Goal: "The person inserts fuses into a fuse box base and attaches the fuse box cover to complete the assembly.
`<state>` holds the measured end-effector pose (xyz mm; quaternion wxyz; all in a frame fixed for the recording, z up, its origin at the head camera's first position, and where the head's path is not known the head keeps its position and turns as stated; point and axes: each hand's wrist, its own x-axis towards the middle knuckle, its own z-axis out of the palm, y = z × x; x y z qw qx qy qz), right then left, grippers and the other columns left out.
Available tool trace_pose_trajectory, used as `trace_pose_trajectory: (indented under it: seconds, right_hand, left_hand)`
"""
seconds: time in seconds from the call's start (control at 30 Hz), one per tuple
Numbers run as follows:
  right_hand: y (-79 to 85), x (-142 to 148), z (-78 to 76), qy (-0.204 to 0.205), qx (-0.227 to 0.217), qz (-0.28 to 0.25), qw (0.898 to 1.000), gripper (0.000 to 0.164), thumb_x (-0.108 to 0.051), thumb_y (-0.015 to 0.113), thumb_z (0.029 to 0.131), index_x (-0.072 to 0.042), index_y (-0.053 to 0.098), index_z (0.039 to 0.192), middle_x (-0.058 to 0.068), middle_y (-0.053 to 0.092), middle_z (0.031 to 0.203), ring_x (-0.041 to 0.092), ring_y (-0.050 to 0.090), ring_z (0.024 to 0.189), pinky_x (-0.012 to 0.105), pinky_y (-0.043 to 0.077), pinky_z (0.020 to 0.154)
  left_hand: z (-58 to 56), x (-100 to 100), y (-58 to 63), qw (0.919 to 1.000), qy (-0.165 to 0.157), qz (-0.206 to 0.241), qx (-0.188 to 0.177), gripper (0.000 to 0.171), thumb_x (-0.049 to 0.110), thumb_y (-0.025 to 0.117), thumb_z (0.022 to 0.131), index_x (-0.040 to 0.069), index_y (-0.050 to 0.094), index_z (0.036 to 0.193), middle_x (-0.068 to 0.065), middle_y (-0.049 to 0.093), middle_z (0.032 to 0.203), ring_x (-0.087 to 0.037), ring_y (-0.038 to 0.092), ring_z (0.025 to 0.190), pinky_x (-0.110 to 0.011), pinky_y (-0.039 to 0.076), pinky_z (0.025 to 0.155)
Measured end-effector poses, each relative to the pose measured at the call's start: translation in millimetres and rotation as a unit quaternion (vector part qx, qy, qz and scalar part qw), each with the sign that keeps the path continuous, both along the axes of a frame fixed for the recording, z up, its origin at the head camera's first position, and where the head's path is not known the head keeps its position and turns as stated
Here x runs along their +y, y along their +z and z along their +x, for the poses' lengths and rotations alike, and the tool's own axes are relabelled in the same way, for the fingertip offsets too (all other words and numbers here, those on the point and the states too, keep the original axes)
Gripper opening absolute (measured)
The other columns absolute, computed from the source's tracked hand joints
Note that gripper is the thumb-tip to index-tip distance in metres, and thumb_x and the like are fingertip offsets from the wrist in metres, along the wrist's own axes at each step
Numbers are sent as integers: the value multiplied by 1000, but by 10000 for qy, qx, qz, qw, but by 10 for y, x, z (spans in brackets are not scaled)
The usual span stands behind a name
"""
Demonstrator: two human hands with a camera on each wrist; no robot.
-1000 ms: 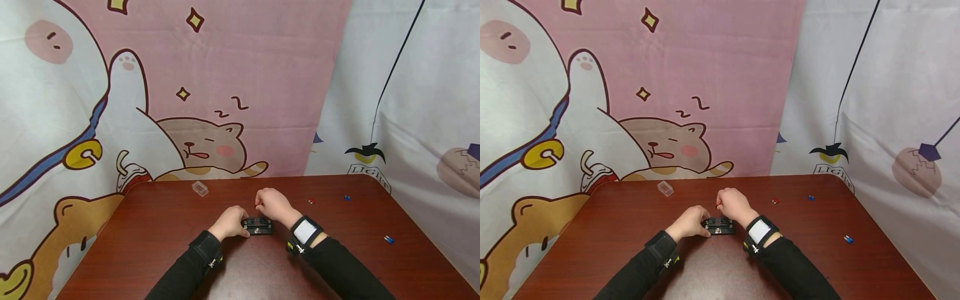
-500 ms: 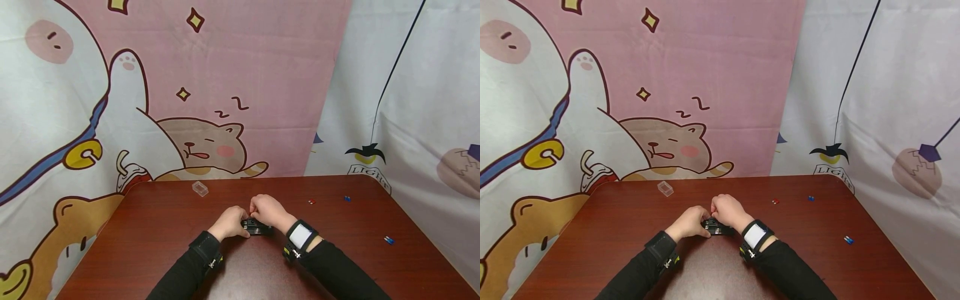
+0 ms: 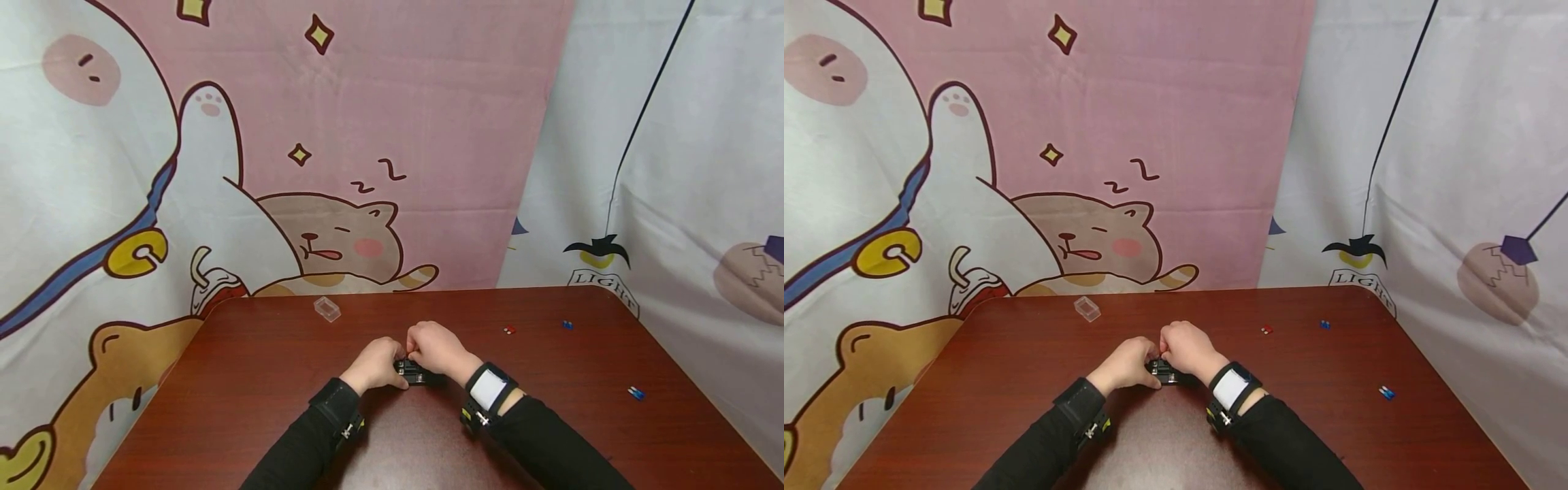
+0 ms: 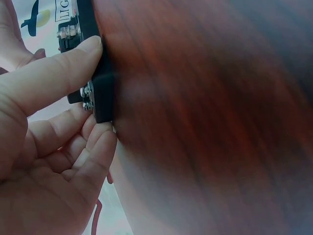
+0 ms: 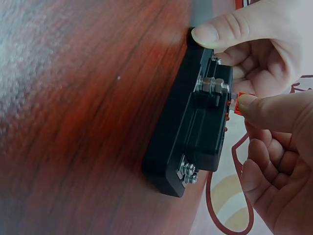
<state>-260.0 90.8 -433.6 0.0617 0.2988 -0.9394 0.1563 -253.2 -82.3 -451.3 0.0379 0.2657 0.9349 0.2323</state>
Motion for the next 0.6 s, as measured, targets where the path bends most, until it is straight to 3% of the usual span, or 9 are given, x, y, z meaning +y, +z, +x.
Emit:
trace_pose_trajectory:
  seconds: [0.6]
  right_hand:
    - [-22, -21, 40, 224, 477, 89, 9986, 26, -9, 81, 77, -18, 58, 70, -5, 50, 70, 15, 53, 71, 30, 46, 64]
  left_hand:
    - [-11, 6, -5, 10000, -60, -43, 13, 33, 21, 94, 62, 12, 68, 79, 6, 58, 71, -8, 47, 66, -26, 41, 64]
